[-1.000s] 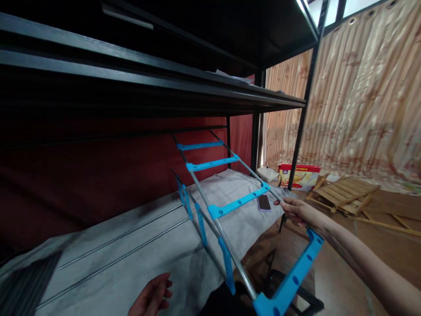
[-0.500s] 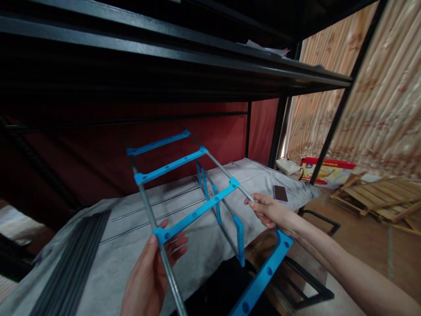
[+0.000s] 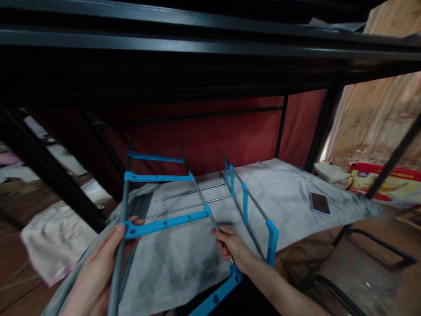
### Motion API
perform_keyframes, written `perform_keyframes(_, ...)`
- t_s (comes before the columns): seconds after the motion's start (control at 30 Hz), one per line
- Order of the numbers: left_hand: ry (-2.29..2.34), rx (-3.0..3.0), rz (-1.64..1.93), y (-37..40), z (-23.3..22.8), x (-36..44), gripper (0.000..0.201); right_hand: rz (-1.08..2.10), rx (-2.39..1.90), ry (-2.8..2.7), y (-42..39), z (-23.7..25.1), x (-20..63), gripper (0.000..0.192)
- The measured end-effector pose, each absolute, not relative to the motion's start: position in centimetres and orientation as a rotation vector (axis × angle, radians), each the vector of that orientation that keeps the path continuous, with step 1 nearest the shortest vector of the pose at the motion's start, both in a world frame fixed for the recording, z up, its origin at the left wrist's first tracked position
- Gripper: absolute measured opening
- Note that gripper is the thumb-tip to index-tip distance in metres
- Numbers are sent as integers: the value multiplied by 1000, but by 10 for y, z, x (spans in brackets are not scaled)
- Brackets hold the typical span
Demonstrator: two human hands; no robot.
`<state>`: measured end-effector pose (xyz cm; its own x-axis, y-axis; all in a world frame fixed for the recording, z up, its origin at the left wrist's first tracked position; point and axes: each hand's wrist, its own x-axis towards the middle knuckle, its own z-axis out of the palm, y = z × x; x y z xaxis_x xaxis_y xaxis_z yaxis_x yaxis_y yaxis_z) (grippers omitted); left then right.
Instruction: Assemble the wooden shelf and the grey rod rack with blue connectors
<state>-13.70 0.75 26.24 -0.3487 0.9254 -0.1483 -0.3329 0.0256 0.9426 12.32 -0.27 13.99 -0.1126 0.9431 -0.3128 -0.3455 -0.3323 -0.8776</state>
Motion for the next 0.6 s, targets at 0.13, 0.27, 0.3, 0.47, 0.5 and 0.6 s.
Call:
perform_keyframes(0.13,1259,708,1586,16,248,-141,20,1669,-1283,-873,17,85,77,26)
perform_keyframes(0.27,1279,785,1623,31,222,-153,34,1738,-1290,-957,25,44,41,28)
perform_keyframes(0.3,1276,805,1623,33,217,-156,39,1742,-1289,-975,26,36,34,29)
perform_keyframes(0.47,1241,835,1619,43,213,-164,45,1776,-1228,-1044,31,4,12,37)
perform_keyframes(0.5,1234,823,1614,45,215,-166,44,1773,-1238,-1044,33,1,13,35)
perform_keyframes(0.6,1238,793,1599,48,219,-176,42,1656,-1328,-1053,36,-4,34,30)
